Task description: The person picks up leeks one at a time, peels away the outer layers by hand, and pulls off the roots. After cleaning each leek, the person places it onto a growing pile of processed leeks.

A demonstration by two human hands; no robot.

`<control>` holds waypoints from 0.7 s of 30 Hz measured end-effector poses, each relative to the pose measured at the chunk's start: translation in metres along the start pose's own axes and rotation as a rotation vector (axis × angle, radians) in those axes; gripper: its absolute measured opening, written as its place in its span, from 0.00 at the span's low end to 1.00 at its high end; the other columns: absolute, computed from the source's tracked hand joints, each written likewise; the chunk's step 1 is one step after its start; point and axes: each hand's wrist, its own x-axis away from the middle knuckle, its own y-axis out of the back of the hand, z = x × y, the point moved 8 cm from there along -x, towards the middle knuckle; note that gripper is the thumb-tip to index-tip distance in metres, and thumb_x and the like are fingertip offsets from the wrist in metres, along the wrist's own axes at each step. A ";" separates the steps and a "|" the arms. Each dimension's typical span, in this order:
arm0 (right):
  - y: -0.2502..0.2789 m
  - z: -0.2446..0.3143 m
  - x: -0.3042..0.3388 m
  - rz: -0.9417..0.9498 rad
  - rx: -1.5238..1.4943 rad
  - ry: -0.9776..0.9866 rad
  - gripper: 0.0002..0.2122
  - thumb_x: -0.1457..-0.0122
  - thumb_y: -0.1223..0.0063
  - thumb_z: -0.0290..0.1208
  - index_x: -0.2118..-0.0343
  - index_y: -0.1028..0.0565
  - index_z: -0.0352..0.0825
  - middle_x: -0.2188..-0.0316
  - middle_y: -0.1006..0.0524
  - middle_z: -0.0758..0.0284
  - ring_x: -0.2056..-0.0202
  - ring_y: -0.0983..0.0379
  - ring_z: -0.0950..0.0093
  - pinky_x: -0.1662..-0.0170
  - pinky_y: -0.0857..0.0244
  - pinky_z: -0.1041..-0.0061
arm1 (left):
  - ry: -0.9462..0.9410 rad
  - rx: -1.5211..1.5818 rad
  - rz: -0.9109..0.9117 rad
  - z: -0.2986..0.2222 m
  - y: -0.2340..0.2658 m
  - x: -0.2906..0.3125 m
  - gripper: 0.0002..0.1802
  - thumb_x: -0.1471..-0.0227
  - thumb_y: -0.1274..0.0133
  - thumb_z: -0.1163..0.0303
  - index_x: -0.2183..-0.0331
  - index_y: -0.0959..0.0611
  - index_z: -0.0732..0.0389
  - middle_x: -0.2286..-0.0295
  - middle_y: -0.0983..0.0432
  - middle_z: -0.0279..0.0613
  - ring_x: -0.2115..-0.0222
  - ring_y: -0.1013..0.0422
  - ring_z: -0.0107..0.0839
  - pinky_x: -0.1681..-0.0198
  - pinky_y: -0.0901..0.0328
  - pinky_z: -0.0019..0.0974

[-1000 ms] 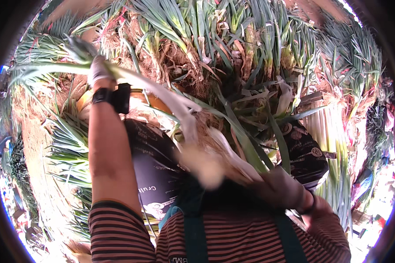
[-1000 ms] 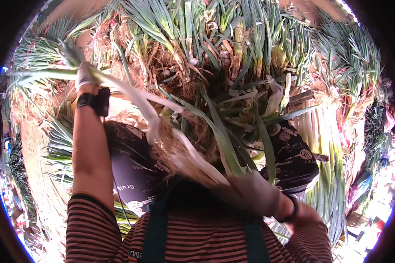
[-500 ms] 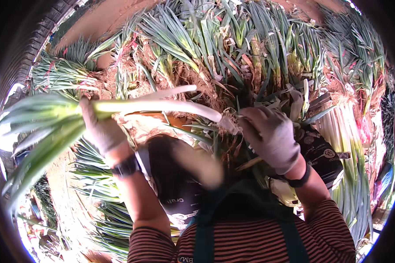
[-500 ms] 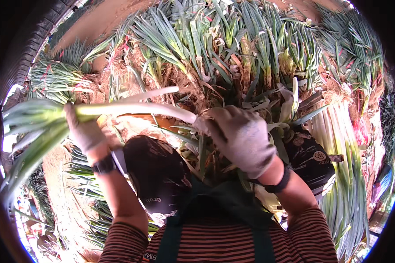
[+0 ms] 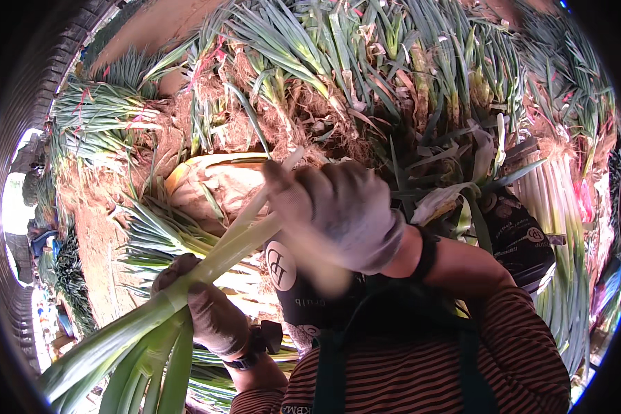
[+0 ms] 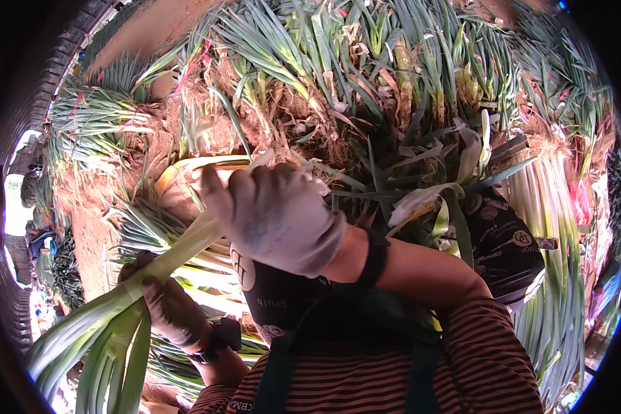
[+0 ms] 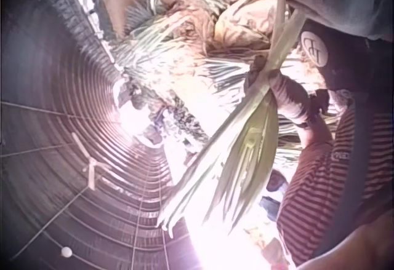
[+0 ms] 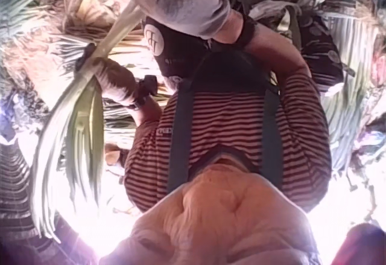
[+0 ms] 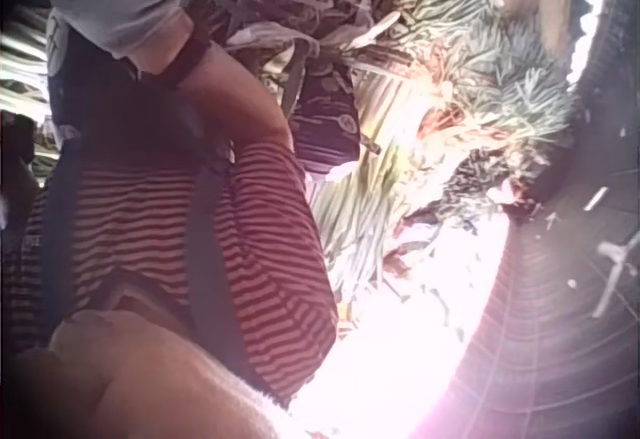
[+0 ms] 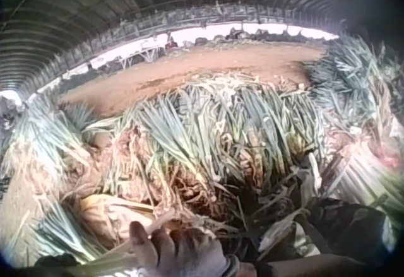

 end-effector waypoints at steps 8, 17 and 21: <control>-0.078 -0.004 -0.029 0.303 -0.135 0.013 0.13 0.43 0.47 0.37 0.66 0.33 0.33 0.83 0.29 0.67 0.83 0.29 0.72 0.81 0.38 0.70 | -0.022 0.137 0.213 0.002 -0.007 -0.001 0.13 0.47 0.43 0.64 0.61 0.28 0.56 0.66 0.30 0.37 0.61 0.36 0.32 0.45 0.47 0.42; -0.014 -0.031 -0.009 0.450 -0.929 -0.107 0.07 0.52 0.40 0.26 0.68 0.22 0.37 0.74 0.24 0.67 0.78 0.26 0.69 0.73 0.30 0.74 | -0.148 0.105 0.331 0.004 0.002 -0.007 0.16 0.52 0.39 0.62 0.68 0.31 0.50 0.73 0.31 0.32 0.68 0.38 0.28 0.47 0.48 0.47; -0.020 -0.024 0.020 0.355 -0.819 0.102 0.08 0.52 0.40 0.25 0.66 0.21 0.37 0.71 0.24 0.66 0.78 0.26 0.72 0.74 0.31 0.76 | -0.125 0.093 0.289 -0.002 -0.009 -0.006 0.19 0.54 0.37 0.59 0.69 0.32 0.50 0.75 0.31 0.32 0.69 0.37 0.28 0.49 0.47 0.47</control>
